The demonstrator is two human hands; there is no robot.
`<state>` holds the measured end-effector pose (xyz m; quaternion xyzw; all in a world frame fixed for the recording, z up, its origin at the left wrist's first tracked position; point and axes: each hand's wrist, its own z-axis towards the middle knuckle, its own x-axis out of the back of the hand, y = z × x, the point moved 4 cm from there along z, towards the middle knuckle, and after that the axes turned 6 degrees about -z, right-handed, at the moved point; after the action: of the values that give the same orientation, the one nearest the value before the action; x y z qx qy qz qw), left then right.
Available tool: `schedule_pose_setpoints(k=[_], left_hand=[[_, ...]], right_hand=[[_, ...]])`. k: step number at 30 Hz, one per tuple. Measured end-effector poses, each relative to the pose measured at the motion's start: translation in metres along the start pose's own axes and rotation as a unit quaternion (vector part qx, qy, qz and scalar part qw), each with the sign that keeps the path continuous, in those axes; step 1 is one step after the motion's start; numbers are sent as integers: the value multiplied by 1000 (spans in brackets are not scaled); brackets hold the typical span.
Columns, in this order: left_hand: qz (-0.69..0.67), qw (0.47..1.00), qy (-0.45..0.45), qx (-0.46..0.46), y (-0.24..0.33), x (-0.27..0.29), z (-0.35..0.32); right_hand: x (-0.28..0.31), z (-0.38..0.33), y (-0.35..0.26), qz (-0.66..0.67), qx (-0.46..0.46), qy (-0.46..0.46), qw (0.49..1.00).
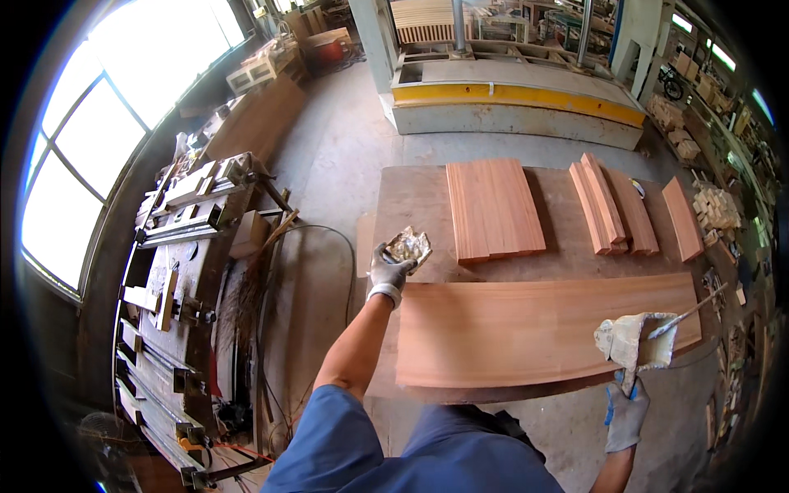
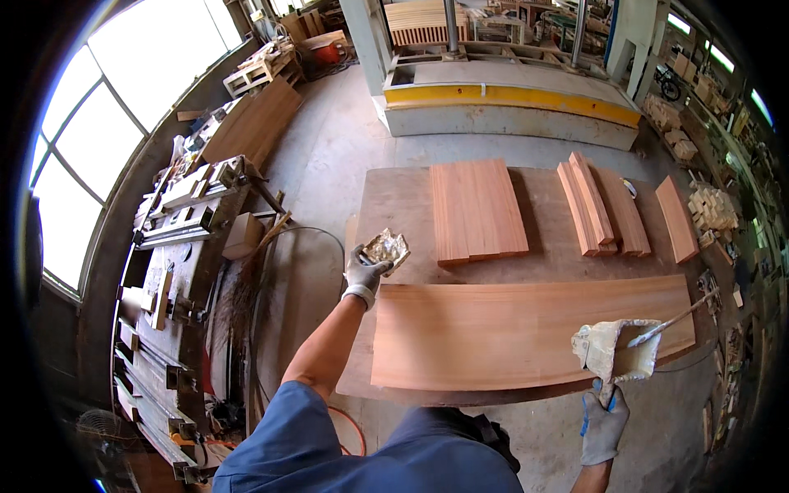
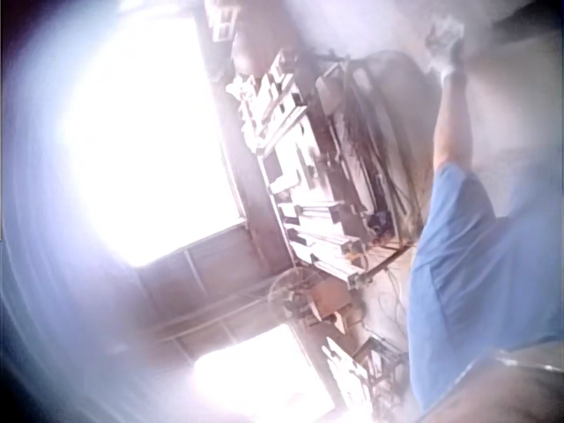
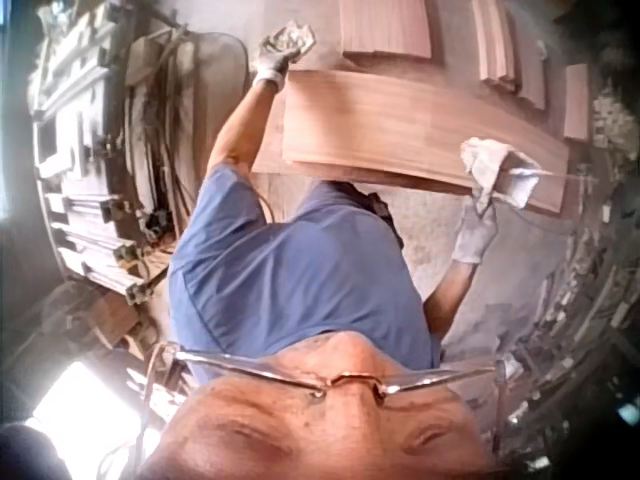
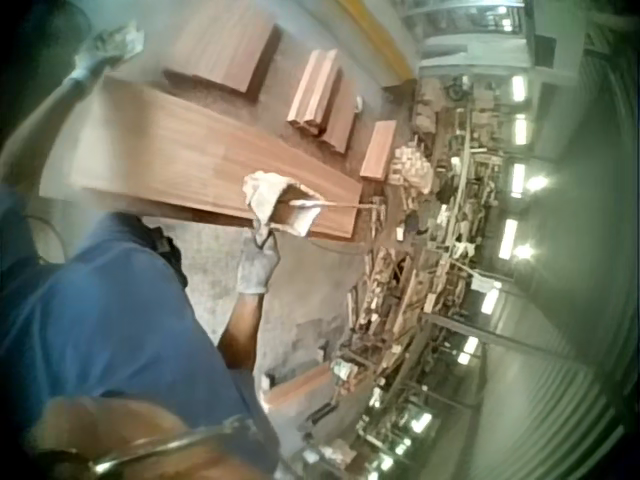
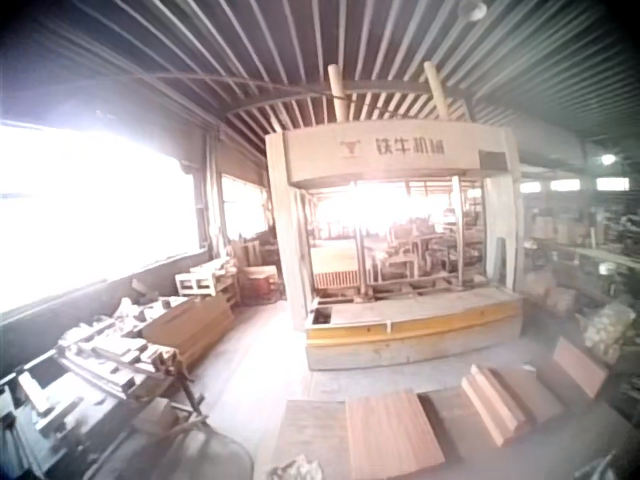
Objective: The person applies glue to a wooden plank using a brush, then joins it with another plank. They use a nail gun to fasten the planks together and repeat the process with additional planks.
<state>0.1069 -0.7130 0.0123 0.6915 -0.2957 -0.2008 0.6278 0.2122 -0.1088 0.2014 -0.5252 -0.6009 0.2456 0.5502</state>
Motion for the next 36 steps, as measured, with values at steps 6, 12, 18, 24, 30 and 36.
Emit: schedule_pose_setpoints(k=[6,12,18,24,30,36], left_hand=[[-16,998,17,63,-30,-45,33],[198,976,-19,87,-77,-15,69],[423,900,60,93,10,-11,-1],[248,957,-23,-148,65,-89,-92],[-138,884,-425,139,63,-237,-204],[-456,749,-359,319,62,-276,-214]], right_hand=[[-24,51,-23,-50,-15,-45,998],[-64,95,-62,-75,-6,-135,988],[-101,159,-55,-70,6,-208,976],[-144,212,-23,2,47,-272,961],[-180,191,-82,-157,120,-253,947],[-188,167,-84,-84,99,-262,956]])
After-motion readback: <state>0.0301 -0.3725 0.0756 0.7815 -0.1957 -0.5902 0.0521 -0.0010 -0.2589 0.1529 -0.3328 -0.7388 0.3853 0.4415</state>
